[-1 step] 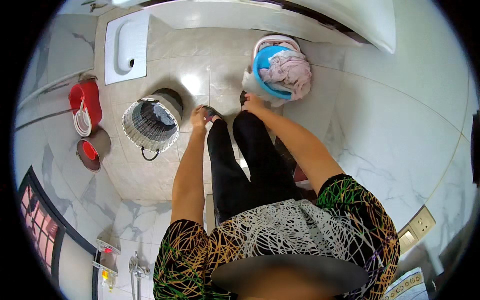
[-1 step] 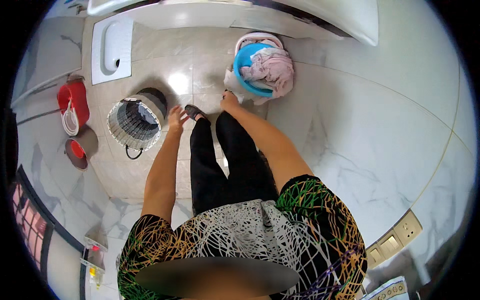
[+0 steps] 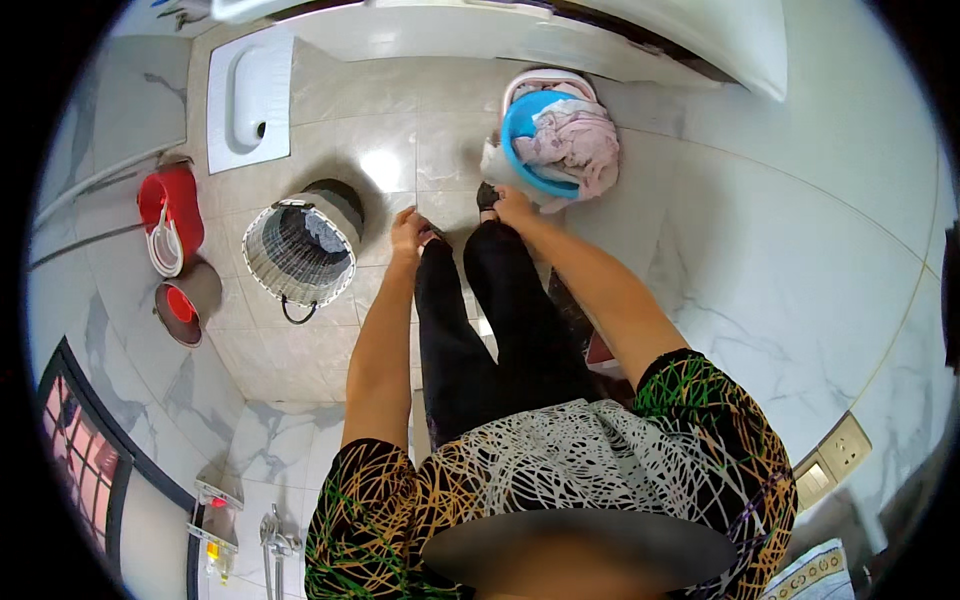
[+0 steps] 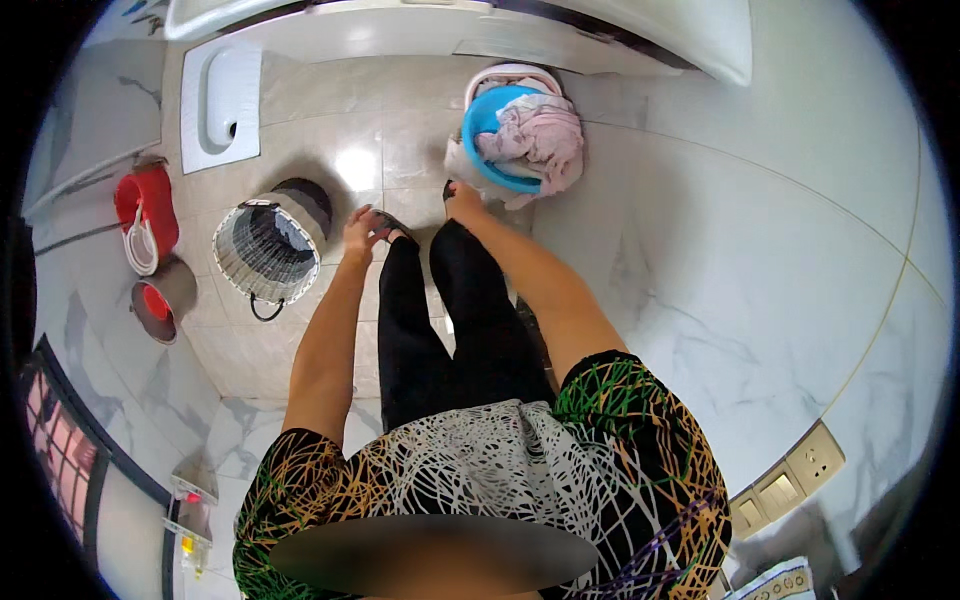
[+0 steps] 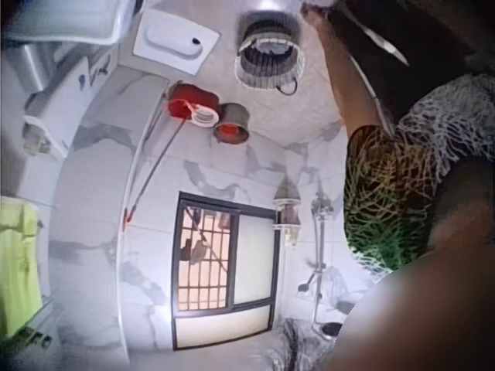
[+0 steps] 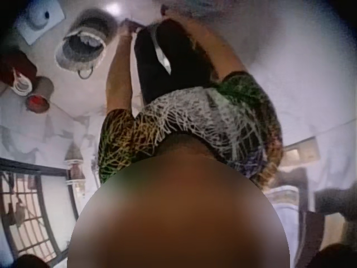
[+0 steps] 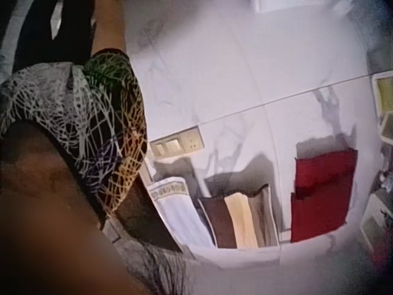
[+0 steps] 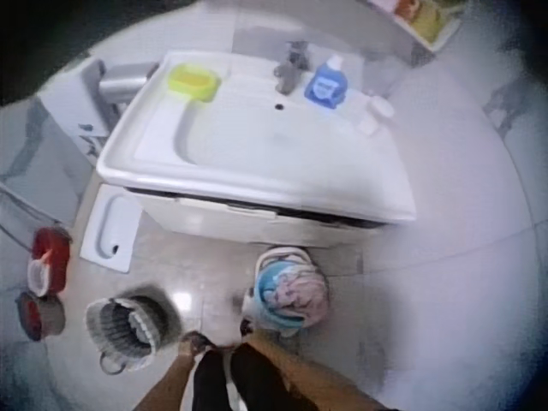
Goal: The person picks up a pink garment from a bucket, places it in a sink with water, and washes it by hand. They scrub the fabric against itself and rinse it in the water.
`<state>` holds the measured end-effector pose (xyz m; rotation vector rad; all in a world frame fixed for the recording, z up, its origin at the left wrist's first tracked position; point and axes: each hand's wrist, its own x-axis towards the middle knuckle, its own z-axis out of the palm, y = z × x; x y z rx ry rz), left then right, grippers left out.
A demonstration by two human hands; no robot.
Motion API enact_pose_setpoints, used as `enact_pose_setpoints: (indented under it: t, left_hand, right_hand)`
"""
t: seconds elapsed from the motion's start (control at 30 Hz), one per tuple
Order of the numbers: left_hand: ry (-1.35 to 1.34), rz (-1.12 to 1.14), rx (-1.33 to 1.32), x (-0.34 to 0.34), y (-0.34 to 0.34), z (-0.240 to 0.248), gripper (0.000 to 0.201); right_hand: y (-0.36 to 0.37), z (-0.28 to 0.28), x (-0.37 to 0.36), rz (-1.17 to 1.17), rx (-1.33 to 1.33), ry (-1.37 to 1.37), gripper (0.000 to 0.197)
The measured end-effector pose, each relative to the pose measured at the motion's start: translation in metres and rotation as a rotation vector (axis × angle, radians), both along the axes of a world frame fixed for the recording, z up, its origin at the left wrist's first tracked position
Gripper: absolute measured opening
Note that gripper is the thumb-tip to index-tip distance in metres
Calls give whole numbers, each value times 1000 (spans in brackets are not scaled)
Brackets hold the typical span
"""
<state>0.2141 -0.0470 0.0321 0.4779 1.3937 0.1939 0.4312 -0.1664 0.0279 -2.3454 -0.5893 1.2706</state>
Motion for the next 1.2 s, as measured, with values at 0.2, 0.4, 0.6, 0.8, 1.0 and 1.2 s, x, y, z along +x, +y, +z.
enact_pose_setpoints:
  t: [0.2, 0.4, 0.6, 0.8, 1.0, 1.2]
  left_hand:
    - [-236, -292, 9, 150, -44, 34, 43]
    - [-249, -505, -75, 236, -79, 46, 56]
    - [-283, -420, -178, 271, -99, 79, 67]
    - [-315, -326, -218, 285, -87, 87, 69]
    - [-345, -304, -229, 273, -78, 90, 69]
    - [-320, -295, -265, 272, -75, 89, 69]
  right_hand:
    - [-46, 15, 117, -87, -15, -197, 42]
    - [-74, -5, 179, 25, -150, -584, 47]
    - [-79, -6, 217, -350, -171, 100, 41]
    - [-97, -38, 222, -36, -39, -447, 43]
    - [-86, -13, 219, -284, 95, -97, 36]
    - [-63, 76, 190, -816, 146, 701, 34]
